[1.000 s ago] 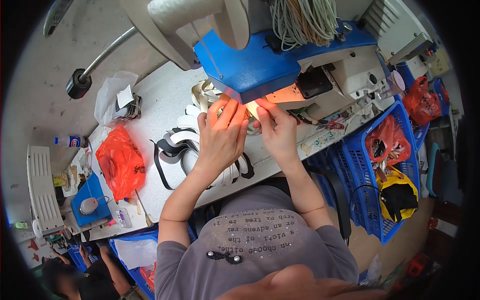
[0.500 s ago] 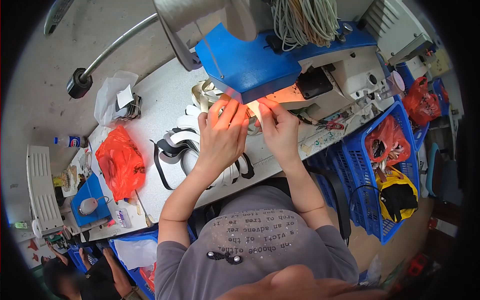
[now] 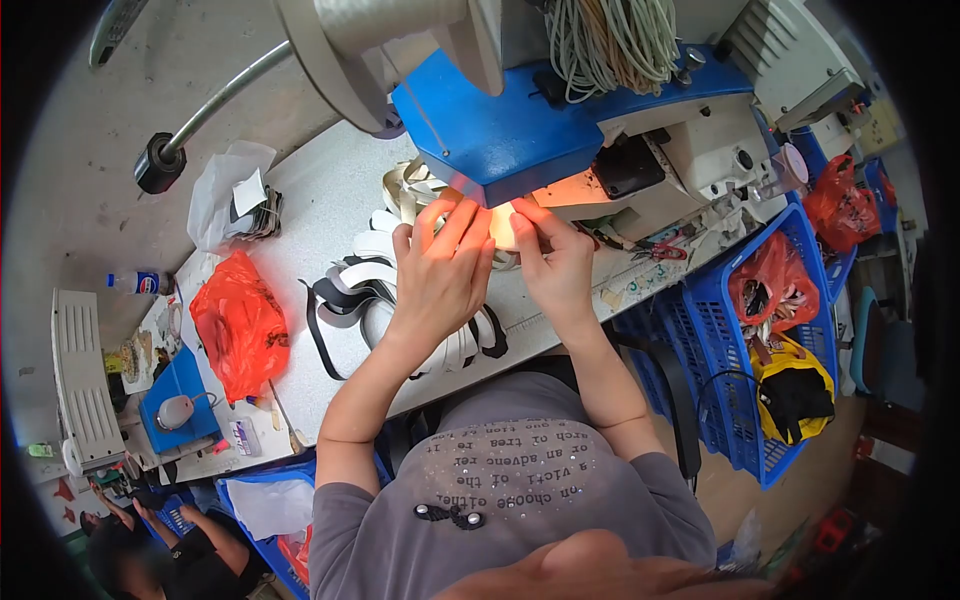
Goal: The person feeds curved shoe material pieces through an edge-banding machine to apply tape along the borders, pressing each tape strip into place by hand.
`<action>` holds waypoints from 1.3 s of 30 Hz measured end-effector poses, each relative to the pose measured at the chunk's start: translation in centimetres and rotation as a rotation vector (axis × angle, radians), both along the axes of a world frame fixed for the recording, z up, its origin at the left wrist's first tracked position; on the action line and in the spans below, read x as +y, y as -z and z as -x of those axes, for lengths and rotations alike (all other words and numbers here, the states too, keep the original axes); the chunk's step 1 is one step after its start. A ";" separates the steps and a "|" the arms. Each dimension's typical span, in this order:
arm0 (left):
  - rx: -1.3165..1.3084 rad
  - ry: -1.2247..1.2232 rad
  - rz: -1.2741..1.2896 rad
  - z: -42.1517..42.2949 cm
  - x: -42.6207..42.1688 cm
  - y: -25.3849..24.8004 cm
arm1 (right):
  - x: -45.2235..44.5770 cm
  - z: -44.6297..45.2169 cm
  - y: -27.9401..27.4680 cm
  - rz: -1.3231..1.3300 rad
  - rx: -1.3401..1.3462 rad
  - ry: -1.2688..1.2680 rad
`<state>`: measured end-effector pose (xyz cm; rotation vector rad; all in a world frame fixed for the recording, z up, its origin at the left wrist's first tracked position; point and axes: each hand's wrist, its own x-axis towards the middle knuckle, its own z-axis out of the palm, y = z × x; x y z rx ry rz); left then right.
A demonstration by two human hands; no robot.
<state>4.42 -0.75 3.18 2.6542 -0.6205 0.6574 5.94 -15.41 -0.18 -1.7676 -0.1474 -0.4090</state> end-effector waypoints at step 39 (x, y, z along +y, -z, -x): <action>0.432 -0.397 0.523 3.1 8.1 8.3 | 0.4 2.2 0.3 0.177 0.192 -0.457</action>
